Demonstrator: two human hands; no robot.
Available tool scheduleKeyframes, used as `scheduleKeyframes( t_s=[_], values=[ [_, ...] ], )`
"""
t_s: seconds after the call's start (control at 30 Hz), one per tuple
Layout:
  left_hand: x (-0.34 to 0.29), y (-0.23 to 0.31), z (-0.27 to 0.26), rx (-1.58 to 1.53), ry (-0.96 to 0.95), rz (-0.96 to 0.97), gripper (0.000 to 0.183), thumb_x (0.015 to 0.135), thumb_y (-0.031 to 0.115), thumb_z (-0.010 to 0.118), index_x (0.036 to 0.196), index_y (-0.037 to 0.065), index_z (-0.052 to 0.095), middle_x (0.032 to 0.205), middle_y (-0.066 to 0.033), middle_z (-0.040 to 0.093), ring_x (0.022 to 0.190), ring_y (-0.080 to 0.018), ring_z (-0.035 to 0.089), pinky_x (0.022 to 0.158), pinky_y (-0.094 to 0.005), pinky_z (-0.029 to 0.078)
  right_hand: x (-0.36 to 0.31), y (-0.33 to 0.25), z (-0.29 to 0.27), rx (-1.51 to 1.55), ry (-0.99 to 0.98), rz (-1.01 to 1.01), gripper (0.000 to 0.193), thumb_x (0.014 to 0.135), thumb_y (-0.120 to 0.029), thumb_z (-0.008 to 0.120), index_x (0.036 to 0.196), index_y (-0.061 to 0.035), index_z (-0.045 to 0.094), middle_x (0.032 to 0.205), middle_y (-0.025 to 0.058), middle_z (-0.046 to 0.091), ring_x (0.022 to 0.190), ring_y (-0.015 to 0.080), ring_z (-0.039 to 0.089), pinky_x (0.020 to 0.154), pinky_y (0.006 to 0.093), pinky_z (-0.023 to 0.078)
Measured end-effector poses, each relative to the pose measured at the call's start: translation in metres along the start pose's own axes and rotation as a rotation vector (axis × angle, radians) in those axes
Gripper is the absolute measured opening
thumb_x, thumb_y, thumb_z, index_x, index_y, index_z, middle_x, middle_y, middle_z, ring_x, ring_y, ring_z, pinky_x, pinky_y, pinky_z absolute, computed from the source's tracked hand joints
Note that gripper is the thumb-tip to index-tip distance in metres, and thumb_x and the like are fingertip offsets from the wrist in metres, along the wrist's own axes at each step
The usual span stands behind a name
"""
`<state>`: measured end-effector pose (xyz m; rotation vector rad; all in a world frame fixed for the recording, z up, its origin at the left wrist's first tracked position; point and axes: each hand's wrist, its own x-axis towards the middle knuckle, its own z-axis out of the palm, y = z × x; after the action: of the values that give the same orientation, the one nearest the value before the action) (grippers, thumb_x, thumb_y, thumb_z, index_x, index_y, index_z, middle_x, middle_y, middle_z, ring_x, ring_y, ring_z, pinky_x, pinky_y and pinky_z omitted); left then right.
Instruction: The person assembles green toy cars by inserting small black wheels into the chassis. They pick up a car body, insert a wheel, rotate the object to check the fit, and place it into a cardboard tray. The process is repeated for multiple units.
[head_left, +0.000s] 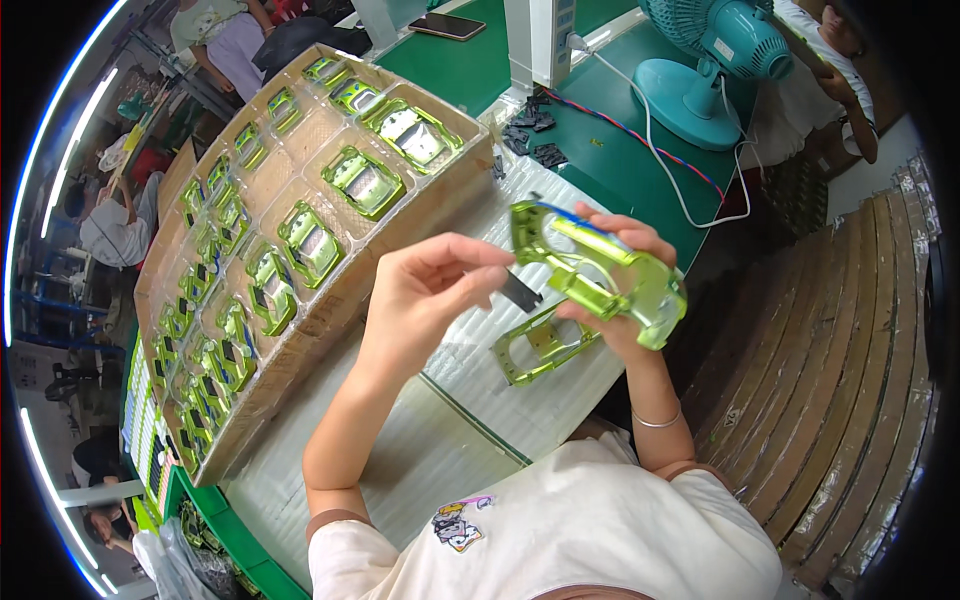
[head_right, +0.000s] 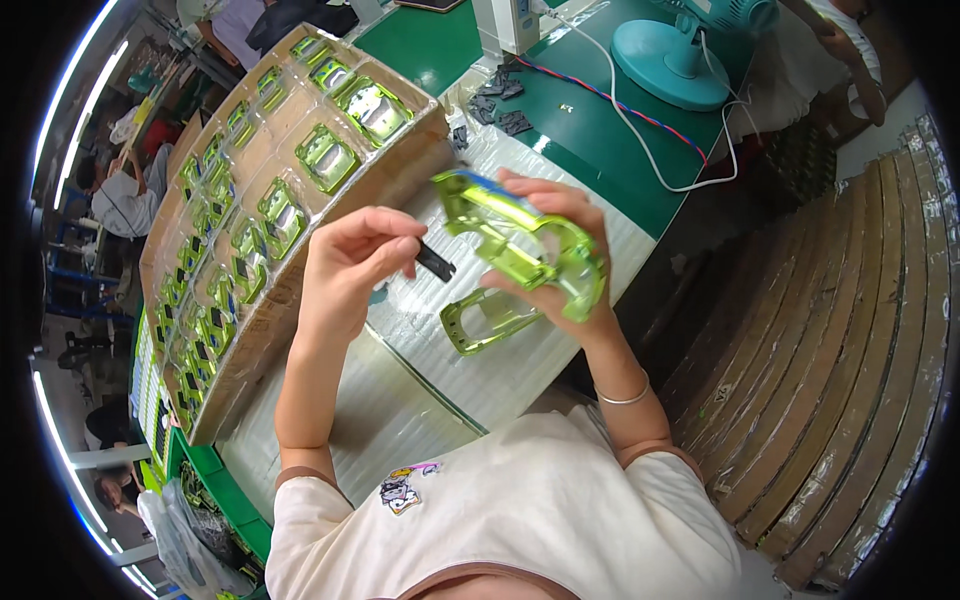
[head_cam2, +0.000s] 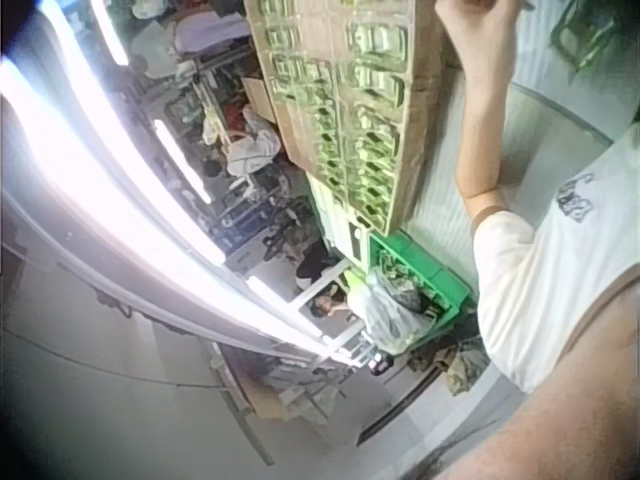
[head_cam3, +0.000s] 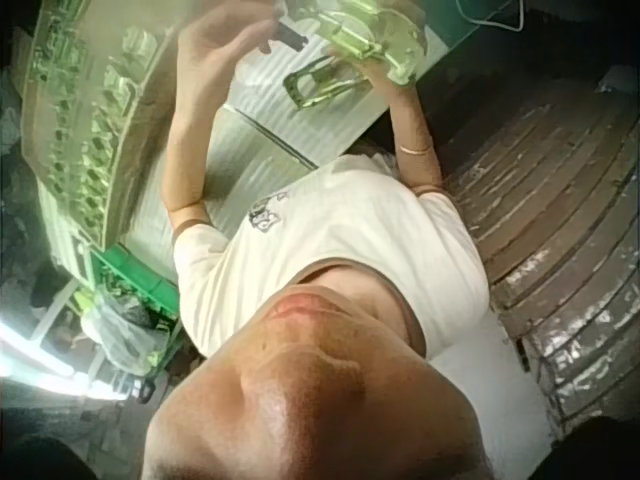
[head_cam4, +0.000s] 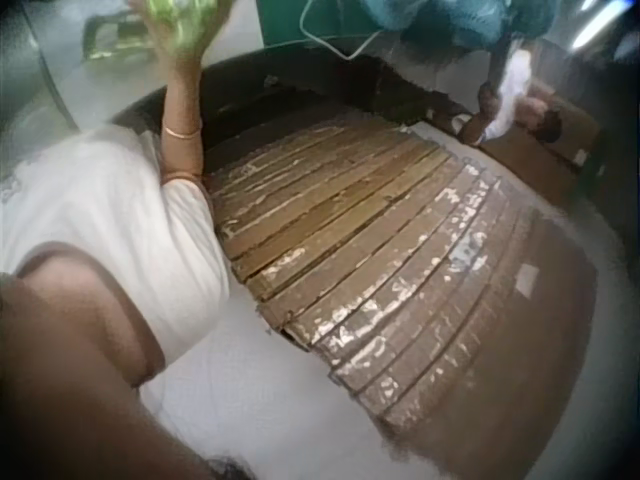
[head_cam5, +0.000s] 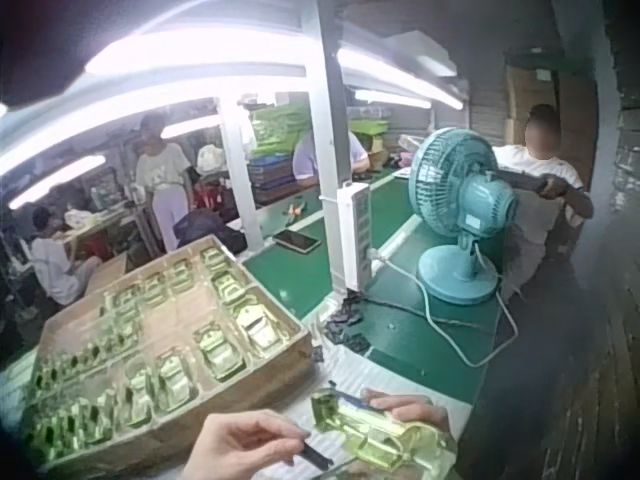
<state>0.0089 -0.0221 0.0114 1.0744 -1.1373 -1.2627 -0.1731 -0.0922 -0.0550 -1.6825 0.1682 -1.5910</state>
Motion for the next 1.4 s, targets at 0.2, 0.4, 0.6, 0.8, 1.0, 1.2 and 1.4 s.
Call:
scheduleKeyframes(
  t_s=[0.2, 0.4, 0.6, 0.8, 1.0, 1.2, 1.4],
  values=[
    [-0.013, 0.003, 0.023, 0.056, 0.104, 0.047, 0.007, 0.078, 0.001, 0.062, 0.085, -0.003, 0.062, 0.080, -0.0033, 0.064, 0.070, -0.0066, 0.059, 0.061, -0.0202, 0.046, 0.009, 0.003, 0.020, 0.058, -0.099, -0.133, 0.058, 0.060, -0.006, 0.078, 0.105, -0.0099, 0.041, 0.111, 0.0140, 0.050, 0.108, 0.0364, 0.051, 0.090, 0.0428, 0.046],
    [-0.010, -0.022, 0.026, 0.379, 0.227, 0.215, 0.009, 0.071, 0.001, 0.064, 0.078, -0.001, 0.060, 0.065, -0.0085, 0.061, 0.058, -0.0112, 0.058, 0.055, -0.0240, 0.044, 0.010, 0.004, 0.030, -0.050, -0.117, -0.195, 0.059, 0.057, -0.004, 0.078, 0.104, -0.0107, 0.043, 0.108, 0.0125, 0.053, 0.103, 0.0348, 0.054, 0.088, 0.0426, 0.048],
    [-0.005, -0.019, 0.018, 0.405, 0.120, 0.211, 0.010, 0.072, 0.004, 0.063, 0.081, -0.001, 0.062, 0.065, -0.0110, 0.059, 0.054, -0.0151, 0.056, 0.051, -0.0272, 0.042, 0.009, 0.004, 0.027, -0.034, -0.148, -0.180, 0.057, 0.058, -0.003, 0.078, 0.103, -0.0105, 0.044, 0.107, 0.0122, 0.054, 0.103, 0.0346, 0.054, 0.088, 0.0426, 0.048],
    [-0.007, -0.003, 0.009, 0.517, -0.038, 0.101, 0.013, 0.075, 0.007, 0.060, 0.084, -0.001, 0.062, 0.068, -0.0136, 0.060, 0.050, -0.0179, 0.054, 0.050, -0.0303, 0.042, 0.010, 0.003, 0.029, 0.026, -0.219, -0.163, 0.054, 0.059, -0.003, 0.077, 0.103, -0.0089, 0.046, 0.107, 0.0128, 0.054, 0.103, 0.0339, 0.054, 0.088, 0.0445, 0.047],
    [-0.008, 0.007, 0.014, 0.637, -0.075, 0.093, 0.012, 0.077, 0.007, 0.058, 0.085, -0.002, 0.062, 0.074, -0.0157, 0.059, 0.059, -0.0238, 0.057, 0.057, -0.0338, 0.045, 0.011, 0.003, 0.028, 0.014, -0.230, -0.139, 0.053, 0.060, -0.003, 0.076, 0.103, -0.0083, 0.047, 0.106, 0.0141, 0.055, 0.103, 0.0334, 0.055, 0.088, 0.0427, 0.047],
    [-0.013, -0.004, 0.019, 1.042, -0.107, 0.605, 0.024, 0.071, 0.011, 0.066, 0.091, 0.004, 0.056, 0.087, -0.0103, 0.051, 0.081, -0.0267, 0.051, 0.064, -0.0372, 0.044, 0.009, 0.006, 0.022, 0.068, -0.192, -0.092, 0.049, 0.066, -0.007, 0.074, 0.105, -0.0067, 0.045, 0.106, 0.0161, 0.054, 0.101, 0.0333, 0.056, 0.086, 0.0395, 0.047],
    [-0.015, 0.004, 0.012, 1.206, -0.199, 0.831, 0.037, 0.061, 0.009, 0.062, 0.097, 0.002, 0.061, 0.083, -0.0087, 0.059, 0.074, -0.0234, 0.057, 0.063, -0.0317, 0.048, 0.008, 0.001, 0.023, 0.044, -0.169, -0.065, 0.063, 0.058, -0.018, 0.082, 0.107, -0.0067, 0.043, 0.104, 0.0153, 0.056, 0.099, 0.0279, 0.057, 0.085, 0.0365, 0.047]
  ],
)
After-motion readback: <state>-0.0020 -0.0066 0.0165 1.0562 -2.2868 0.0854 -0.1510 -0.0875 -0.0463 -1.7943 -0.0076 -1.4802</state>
